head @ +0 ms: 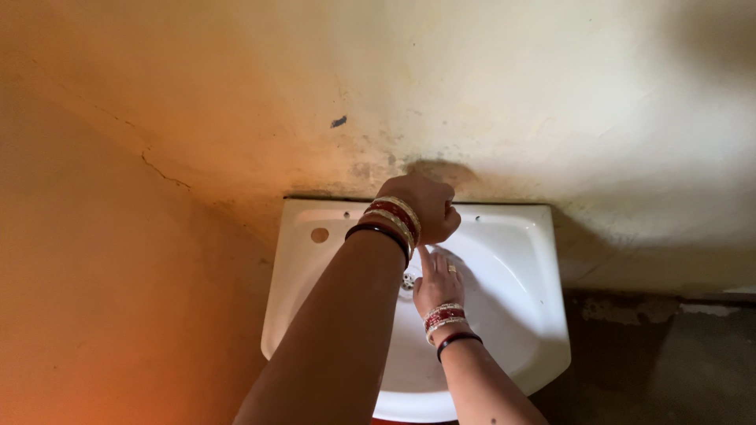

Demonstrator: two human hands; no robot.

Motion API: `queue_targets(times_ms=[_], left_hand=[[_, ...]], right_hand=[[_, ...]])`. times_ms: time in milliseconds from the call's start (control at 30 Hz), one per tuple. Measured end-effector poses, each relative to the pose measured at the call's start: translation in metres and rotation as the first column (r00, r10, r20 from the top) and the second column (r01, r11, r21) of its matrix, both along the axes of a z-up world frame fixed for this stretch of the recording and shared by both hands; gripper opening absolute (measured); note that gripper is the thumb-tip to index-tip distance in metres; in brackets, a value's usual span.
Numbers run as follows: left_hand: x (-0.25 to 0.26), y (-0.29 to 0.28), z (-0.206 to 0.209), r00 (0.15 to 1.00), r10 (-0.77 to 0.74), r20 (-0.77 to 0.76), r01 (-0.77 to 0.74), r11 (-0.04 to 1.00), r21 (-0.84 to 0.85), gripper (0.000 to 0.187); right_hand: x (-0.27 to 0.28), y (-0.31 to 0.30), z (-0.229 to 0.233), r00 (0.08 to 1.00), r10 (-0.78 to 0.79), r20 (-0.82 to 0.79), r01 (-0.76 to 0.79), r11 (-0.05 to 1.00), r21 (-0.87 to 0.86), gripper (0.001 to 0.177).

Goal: The person washes their hands at a wall-mounted sink using a pink scrubber and water from the tap. They rinse the scrubber, wash their hands, and then handle a green-capped bottle and a tube of cream, placing them on the sink before continuing to wash their hands.

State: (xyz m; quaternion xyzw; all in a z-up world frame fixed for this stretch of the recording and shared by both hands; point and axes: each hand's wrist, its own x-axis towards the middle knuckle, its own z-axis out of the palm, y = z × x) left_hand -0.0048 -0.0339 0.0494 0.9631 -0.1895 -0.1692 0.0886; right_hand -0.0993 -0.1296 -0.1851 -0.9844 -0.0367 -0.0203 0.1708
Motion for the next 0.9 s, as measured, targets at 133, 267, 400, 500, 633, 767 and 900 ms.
queue_targets(times_ms=[133, 267, 400, 500, 633, 767, 900], left_hand=[[0.002, -0.002, 0.002, 1.000, -0.011, -0.018, 0.011, 0.999, 0.039, 0.031], [0.001, 0.000, 0.003, 1.000, -0.010, -0.027, 0.011, 0.999, 0.031, 0.031], [0.002, 0.000, 0.004, 0.999, -0.011, -0.040, 0.012, 0.999, 0.042, 0.032], [0.004, 0.000, 0.004, 0.999, -0.016, -0.052, 0.018, 0.999, 0.032, 0.032], [0.000, 0.002, 0.001, 1.000, 0.007, -0.018, -0.006, 1.000, 0.020, 0.031], [0.004, -0.002, 0.001, 1.000, 0.010, -0.014, -0.009, 1.000, 0.023, 0.030], [0.002, -0.001, -0.002, 1.000, 0.005, -0.017, -0.004, 0.999, 0.036, 0.031]], right_hand=[[0.002, 0.004, 0.001, 0.997, -0.070, 0.028, 0.069, 0.997, 0.039, 0.073], [0.001, -0.001, 0.001, 0.996, -0.039, 0.081, 0.037, 0.999, 0.024, 0.075], [-0.001, 0.000, 0.003, 0.993, -0.055, 0.100, 0.054, 0.998, 0.010, 0.078], [0.000, -0.003, 0.007, 0.998, -0.061, 0.022, 0.061, 0.998, -0.011, 0.077], [-0.002, -0.002, 0.008, 1.000, -0.013, -0.018, 0.013, 0.999, -0.037, 0.077], [0.000, -0.005, 0.012, 0.992, -0.019, 0.127, 0.013, 0.999, 0.042, 0.079], [-0.004, -0.002, 0.014, 1.000, -0.010, 0.005, 0.010, 1.000, -0.021, 0.084]])
